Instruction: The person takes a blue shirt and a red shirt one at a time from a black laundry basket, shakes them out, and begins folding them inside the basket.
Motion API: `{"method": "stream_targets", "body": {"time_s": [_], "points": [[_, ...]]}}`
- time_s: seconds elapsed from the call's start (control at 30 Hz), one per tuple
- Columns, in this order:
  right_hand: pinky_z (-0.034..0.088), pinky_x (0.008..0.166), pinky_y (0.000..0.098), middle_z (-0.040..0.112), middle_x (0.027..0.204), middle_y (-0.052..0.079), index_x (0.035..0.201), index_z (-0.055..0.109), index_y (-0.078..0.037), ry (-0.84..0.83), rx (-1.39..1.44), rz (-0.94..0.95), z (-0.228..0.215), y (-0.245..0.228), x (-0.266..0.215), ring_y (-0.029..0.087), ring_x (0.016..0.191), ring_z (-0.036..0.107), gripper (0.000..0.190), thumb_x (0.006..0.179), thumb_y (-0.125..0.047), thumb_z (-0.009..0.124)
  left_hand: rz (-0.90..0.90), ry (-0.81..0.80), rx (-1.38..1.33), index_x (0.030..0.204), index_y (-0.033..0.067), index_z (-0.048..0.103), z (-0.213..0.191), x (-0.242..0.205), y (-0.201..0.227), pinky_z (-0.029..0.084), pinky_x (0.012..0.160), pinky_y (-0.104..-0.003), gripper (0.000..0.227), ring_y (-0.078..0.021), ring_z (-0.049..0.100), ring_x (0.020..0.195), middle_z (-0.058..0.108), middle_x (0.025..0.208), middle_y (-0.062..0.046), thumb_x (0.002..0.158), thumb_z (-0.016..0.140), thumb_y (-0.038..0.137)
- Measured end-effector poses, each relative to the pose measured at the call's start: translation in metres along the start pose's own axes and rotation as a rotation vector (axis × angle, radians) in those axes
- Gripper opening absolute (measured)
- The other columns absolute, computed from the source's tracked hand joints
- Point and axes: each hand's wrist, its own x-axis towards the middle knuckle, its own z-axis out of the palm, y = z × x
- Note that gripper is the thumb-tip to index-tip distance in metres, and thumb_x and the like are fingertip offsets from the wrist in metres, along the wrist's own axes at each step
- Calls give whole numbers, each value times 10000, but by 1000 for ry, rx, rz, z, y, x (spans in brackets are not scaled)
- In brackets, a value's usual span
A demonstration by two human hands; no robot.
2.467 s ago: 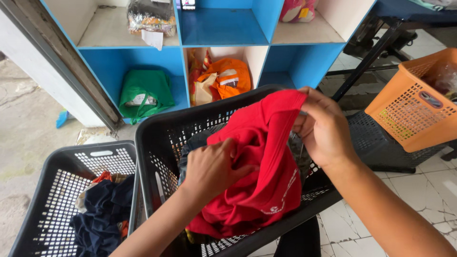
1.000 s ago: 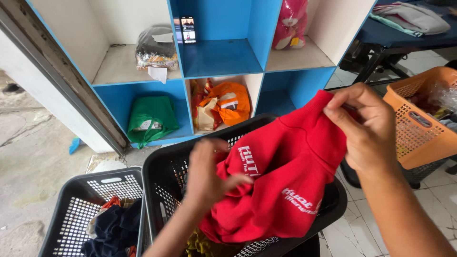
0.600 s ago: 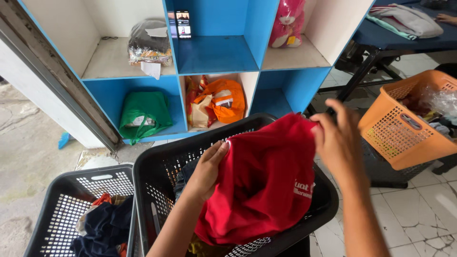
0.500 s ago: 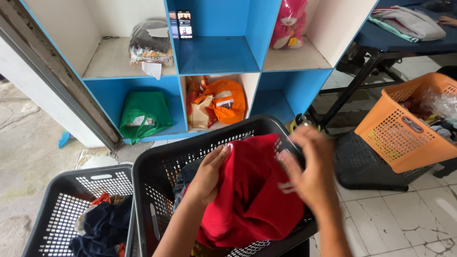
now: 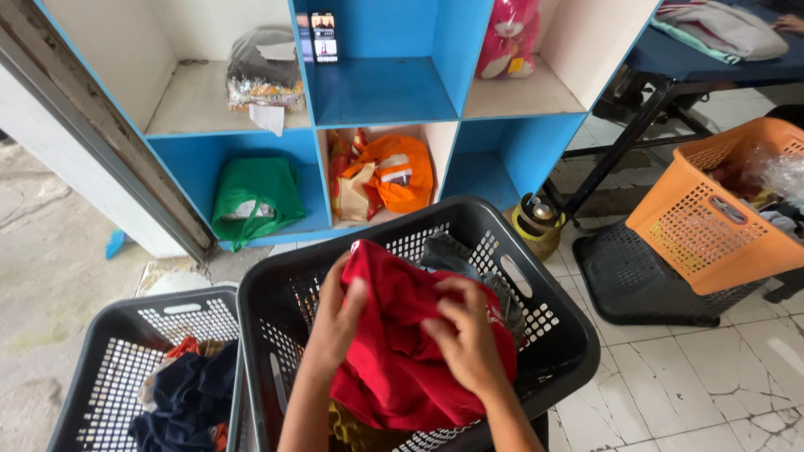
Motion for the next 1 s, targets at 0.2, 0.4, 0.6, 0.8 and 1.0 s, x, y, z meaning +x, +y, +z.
{"method": "stream_targets", "body": {"time_s": [0.2,0.4,0.6,0.8,1.0], "points": [[408,939,256,508,1162,44,1083,625,5,159,649,265,-40,-29,23,138,1046,506,166,982,-125,641,632,232,508,1298,13,513,54,-53,38,360,1106,-485,740,-379,507,1266,567,1313,-227,780,822,442],[438,948,291,553,1242,67,1046,623,-3,25,383,11,-36,-83,25,186,1106,547,163,967,-129,690,556,161,670,994,39,700,47,-55,27,400,1103,-459,127,-221,675,1083,750,1042,-73,908,695,132],[521,900,297,683,1126,65,1055,667,-23,38,42,-68,-20,-70,19,229,1018,692,276,870,-209,753,-96,81,-574,1038,-13,738,8,-46,1,547,831,-261,310,-93,680,883,765,986,-58,1058,557,238],[473,752,262,709,884,50,1056,721,-7,110,486,273,-19,-12,-5,142,796,616,187,972,-172,695,-285,216,-813,1010,24,665,-3,-37,-5,523,747,-308,266,-124,649,814,722,919,-39,1089,550,251],[499,713,232,717,835,12,1011,741,23,219,672,396,-24,14,-17,68,748,614,248,976,-210,664,570,486,607,1021,2,572,26,-46,31,482,827,-410,246,-289,601,907,628,960,-119,953,693,206]]}}
